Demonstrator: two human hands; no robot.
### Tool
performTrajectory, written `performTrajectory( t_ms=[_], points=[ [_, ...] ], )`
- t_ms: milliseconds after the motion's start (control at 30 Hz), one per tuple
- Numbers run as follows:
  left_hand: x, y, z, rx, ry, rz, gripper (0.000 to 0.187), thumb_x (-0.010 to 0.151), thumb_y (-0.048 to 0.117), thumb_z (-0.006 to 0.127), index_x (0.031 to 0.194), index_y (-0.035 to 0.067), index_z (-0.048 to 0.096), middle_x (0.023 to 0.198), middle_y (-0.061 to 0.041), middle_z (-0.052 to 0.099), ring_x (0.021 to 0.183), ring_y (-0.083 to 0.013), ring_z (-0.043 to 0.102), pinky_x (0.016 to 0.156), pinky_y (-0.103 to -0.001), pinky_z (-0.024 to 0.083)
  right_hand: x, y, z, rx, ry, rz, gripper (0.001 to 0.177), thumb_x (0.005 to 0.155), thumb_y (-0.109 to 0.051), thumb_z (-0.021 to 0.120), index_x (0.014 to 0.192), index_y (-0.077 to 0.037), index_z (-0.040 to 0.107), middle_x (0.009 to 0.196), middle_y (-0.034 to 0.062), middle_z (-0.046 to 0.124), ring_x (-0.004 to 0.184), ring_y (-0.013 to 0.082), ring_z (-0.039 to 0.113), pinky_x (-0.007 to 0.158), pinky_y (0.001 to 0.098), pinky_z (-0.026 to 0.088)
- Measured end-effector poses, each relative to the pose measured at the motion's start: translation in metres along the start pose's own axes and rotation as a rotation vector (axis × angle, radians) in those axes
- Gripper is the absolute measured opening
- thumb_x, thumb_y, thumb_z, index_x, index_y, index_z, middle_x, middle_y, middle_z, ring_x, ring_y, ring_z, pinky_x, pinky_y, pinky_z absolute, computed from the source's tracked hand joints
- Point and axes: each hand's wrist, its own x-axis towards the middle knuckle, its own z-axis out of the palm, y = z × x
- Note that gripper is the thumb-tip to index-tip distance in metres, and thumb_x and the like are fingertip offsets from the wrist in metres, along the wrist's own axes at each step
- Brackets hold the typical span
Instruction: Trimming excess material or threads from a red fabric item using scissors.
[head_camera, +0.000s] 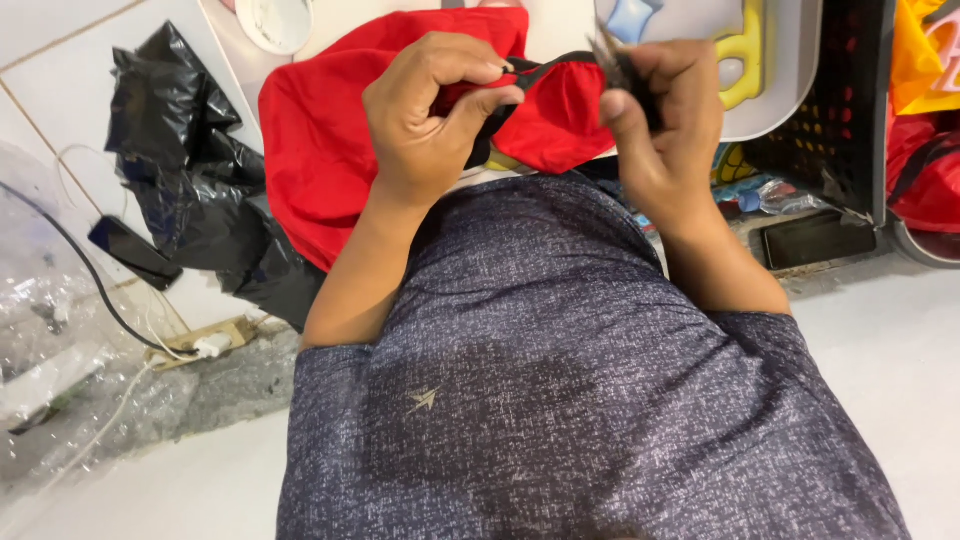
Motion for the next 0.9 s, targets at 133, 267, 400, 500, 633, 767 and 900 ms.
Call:
performTrajectory(
  t_ms=[133, 267, 400, 500, 633, 767, 900],
  points=[
    [0.009, 0.004, 0.003, 0.103, -0.005, -0.056, 0.027, 0.081, -0.014, 0.084, 0.099, -0.003, 0.066, 0.099, -0.012, 0.069, 0.083, -0.0240, 0.066, 0.077, -0.033, 0.055, 0.012, 0.017, -0.018, -0.376, 0.166, -0.060, 0.034, 0.097, 0.015, 0.066, 0.125, 0.006, 0.050, 0.122, 0.0192, 0.050, 0.099, 0.0293, 0.057, 0.084, 0.0367, 0.052],
    [0.033, 0.002, -0.003, 0.196, -0.015, -0.095, 0.024, 0.083, -0.020, 0.077, 0.100, -0.006, 0.065, 0.100, -0.016, 0.067, 0.087, -0.0268, 0.062, 0.084, -0.036, 0.052, 0.022, 0.061, -0.035, -0.737, 0.256, -0.137, 0.029, 0.086, 0.002, 0.076, 0.110, 0.003, 0.060, 0.100, 0.0172, 0.055, 0.089, 0.0349, 0.054, 0.080, 0.0440, 0.045],
    [0.058, -0.024, -0.008, 0.019, -0.027, -0.107, 0.020, 0.094, -0.011, 0.076, 0.105, -0.004, 0.061, 0.109, -0.014, 0.063, 0.092, -0.0237, 0.060, 0.087, -0.033, 0.054, 0.016, 0.095, -0.035, -0.837, 0.310, -0.100, 0.025, 0.086, -0.006, 0.076, 0.105, 0.000, 0.061, 0.099, 0.0153, 0.054, 0.088, 0.0326, 0.050, 0.081, 0.0424, 0.042],
    [0.078, -0.037, -0.004, -0.072, -0.091, -0.133, 0.021, 0.100, -0.010, 0.075, 0.107, -0.002, 0.057, 0.110, -0.014, 0.061, 0.092, -0.0223, 0.060, 0.089, -0.032, 0.053, 0.013, 0.102, -0.032, -0.956, 0.290, -0.021, 0.023, 0.090, -0.013, 0.072, 0.108, -0.004, 0.061, 0.101, 0.0123, 0.052, 0.091, 0.0280, 0.048, 0.089, 0.0415, 0.037],
    [0.093, -0.047, 0.006, -0.094, -0.239, -0.192, 0.020, 0.101, -0.006, 0.073, 0.109, 0.000, 0.056, 0.115, -0.015, 0.064, 0.105, -0.0236, 0.063, 0.099, -0.032, 0.052, 0.015, 0.079, -0.060, -0.994, 0.335, -0.065, 0.027, 0.090, -0.015, 0.078, 0.111, -0.003, 0.067, 0.109, 0.0124, 0.061, 0.096, 0.0295, 0.055, 0.089, 0.0409, 0.043],
    [0.108, -0.053, 0.011, -0.250, -0.307, -0.269, 0.020, 0.105, -0.006, 0.065, 0.111, 0.003, 0.048, 0.114, -0.012, 0.057, 0.094, -0.0262, 0.070, 0.089, -0.030, 0.057, 0.026, 0.036, -0.132, -1.130, 0.620, -0.100, 0.023, 0.086, 0.007, 0.077, 0.106, 0.003, 0.066, 0.099, 0.0165, 0.063, 0.088, 0.0338, 0.058, 0.082, 0.0437, 0.047],
    [0.122, -0.057, 0.009, -0.226, -0.294, -0.253, 0.017, 0.106, -0.003, 0.065, 0.112, 0.001, 0.049, 0.111, -0.011, 0.058, 0.086, -0.0197, 0.064, 0.085, -0.028, 0.055, -0.010, 0.070, -0.199, -1.437, 0.645, 0.042, 0.020, 0.084, 0.006, 0.078, 0.097, 0.000, 0.064, 0.096, 0.0158, 0.066, 0.084, 0.0356, 0.063, 0.075, 0.0437, 0.050]
  ],
)
